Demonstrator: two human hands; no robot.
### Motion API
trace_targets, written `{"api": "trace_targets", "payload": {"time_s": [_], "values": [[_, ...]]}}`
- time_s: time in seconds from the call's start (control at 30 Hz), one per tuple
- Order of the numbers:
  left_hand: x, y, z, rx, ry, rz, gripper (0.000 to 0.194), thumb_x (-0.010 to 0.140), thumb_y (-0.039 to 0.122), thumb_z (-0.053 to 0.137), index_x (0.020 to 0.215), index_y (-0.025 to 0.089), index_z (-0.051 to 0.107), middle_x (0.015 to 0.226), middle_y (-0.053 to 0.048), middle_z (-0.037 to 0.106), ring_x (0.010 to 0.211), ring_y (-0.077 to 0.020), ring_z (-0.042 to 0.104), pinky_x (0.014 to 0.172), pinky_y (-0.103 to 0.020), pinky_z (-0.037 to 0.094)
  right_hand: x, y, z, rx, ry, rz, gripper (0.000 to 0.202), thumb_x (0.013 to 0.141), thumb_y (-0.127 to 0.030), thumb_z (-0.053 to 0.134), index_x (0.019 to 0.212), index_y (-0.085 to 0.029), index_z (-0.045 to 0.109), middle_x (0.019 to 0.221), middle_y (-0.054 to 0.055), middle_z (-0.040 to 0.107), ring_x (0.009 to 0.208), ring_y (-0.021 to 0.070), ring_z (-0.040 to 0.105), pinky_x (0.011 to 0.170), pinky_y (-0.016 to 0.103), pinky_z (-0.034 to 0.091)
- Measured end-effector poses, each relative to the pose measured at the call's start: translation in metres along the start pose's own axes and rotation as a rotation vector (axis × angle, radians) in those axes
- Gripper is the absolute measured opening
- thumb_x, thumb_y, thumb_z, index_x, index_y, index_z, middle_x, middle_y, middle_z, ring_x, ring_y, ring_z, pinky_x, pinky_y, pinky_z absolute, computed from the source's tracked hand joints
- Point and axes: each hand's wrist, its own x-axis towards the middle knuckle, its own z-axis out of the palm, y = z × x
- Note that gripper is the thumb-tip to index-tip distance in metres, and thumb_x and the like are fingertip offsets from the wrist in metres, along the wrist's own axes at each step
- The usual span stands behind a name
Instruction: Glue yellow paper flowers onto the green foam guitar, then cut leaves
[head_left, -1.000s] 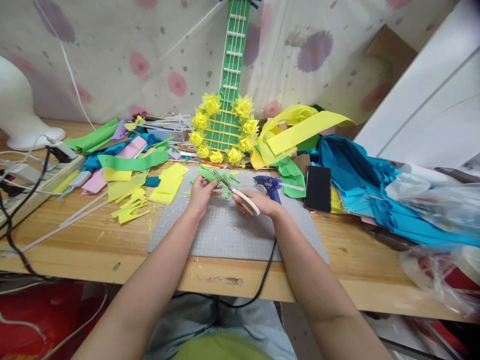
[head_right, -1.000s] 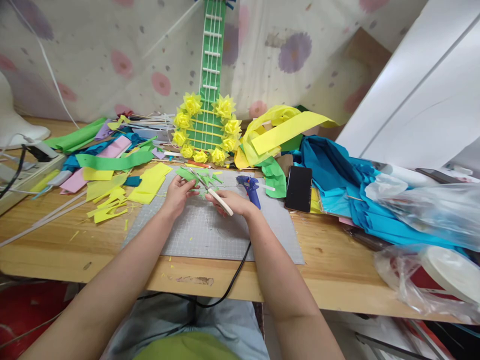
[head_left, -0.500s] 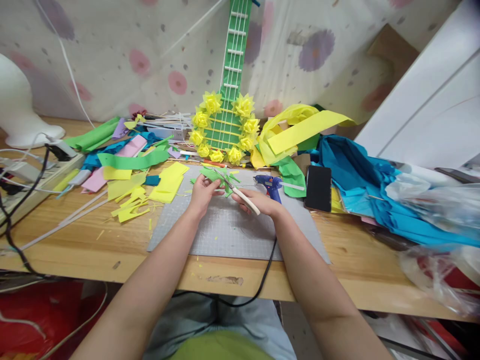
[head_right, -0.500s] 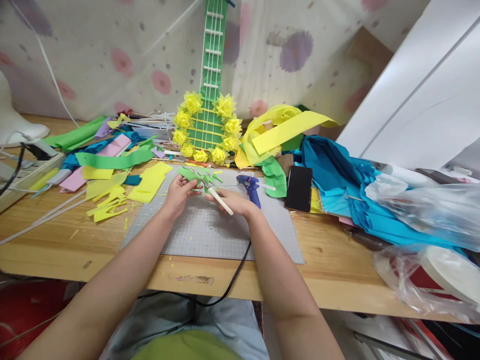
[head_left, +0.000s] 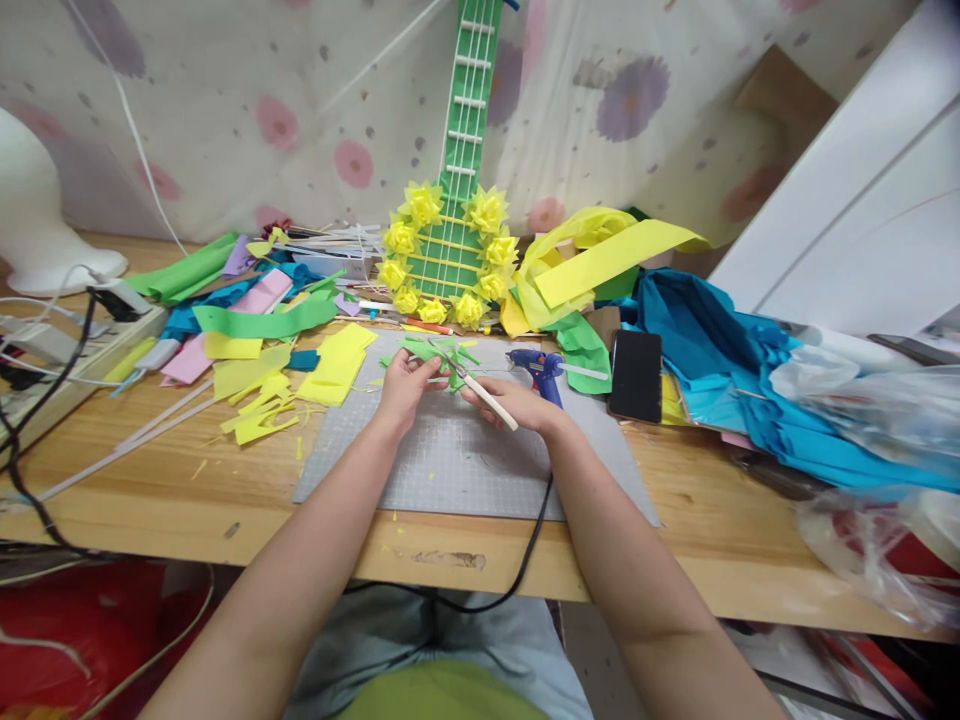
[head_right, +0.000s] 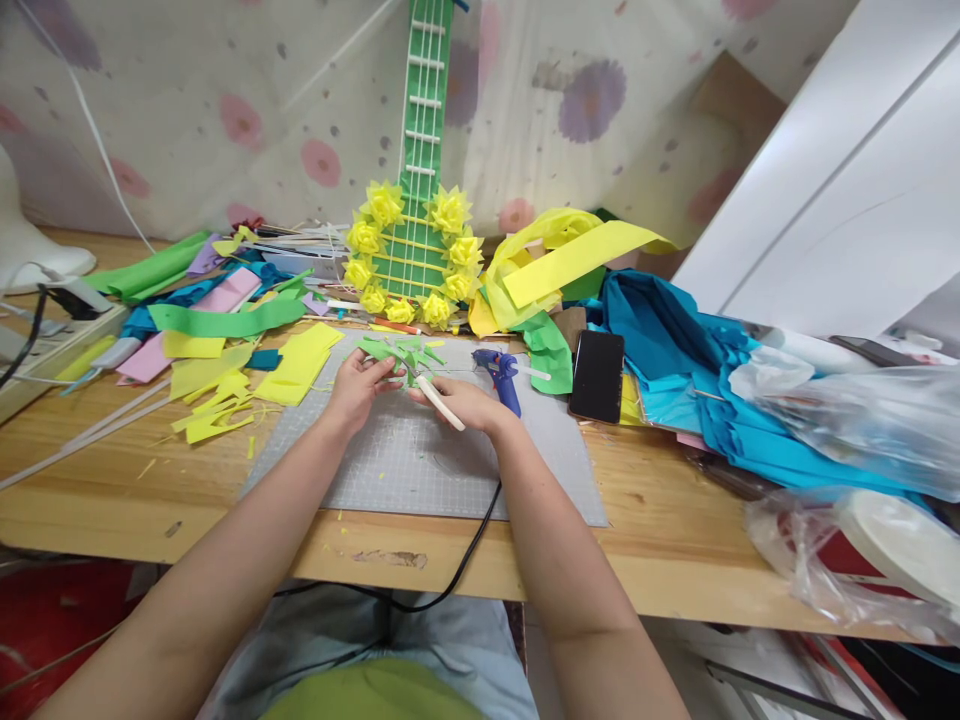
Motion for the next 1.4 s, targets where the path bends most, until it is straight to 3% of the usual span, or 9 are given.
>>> {"api": "trace_targets", "payload": {"time_s": [0.67,1.03,1.4], "values": [[0.007,-0.005,-0.003,0.110,0.068,0.076,0.032,0.071,0.034,0.065,0.085,0.021,0.040,0.059,0.007,0.055,0.047,-0.0084,0.056,0.047,-0.021,0.048,0.000,0.000,-0.004,-0.038,0.069,-0.067,0.048,0.071,-0.065,0.049,0.069,-0.018,0.051,0.060,-0.003,0.048,0.056,0.0101,0.045,0.053,0.024,0.036],[0.006,-0.002,-0.006,0.119,0.024,0.109,0.036,0.071,0.030,0.064,0.104,0.022,0.055,0.051,0.009,0.040,0.040,-0.0059,0.041,0.050,-0.021,0.049,-0.002,0.000,-0.008,-0.051,0.070,-0.039,0.047,0.069,-0.064,0.053,0.065,-0.017,0.049,0.057,-0.004,0.044,0.052,0.0088,0.041,0.051,0.023,0.033],[0.010,-0.003,-0.010,0.172,0.010,0.147,0.042,0.075,0.031,0.060,0.115,0.021,0.057,0.056,0.006,0.041,0.042,-0.0049,0.037,0.046,-0.020,0.047,0.000,0.007,-0.009,-0.055,0.078,-0.048,0.046,0.067,-0.063,0.056,0.064,-0.017,0.051,0.056,-0.004,0.041,0.052,0.0084,0.037,0.050,0.022,0.028]]}}
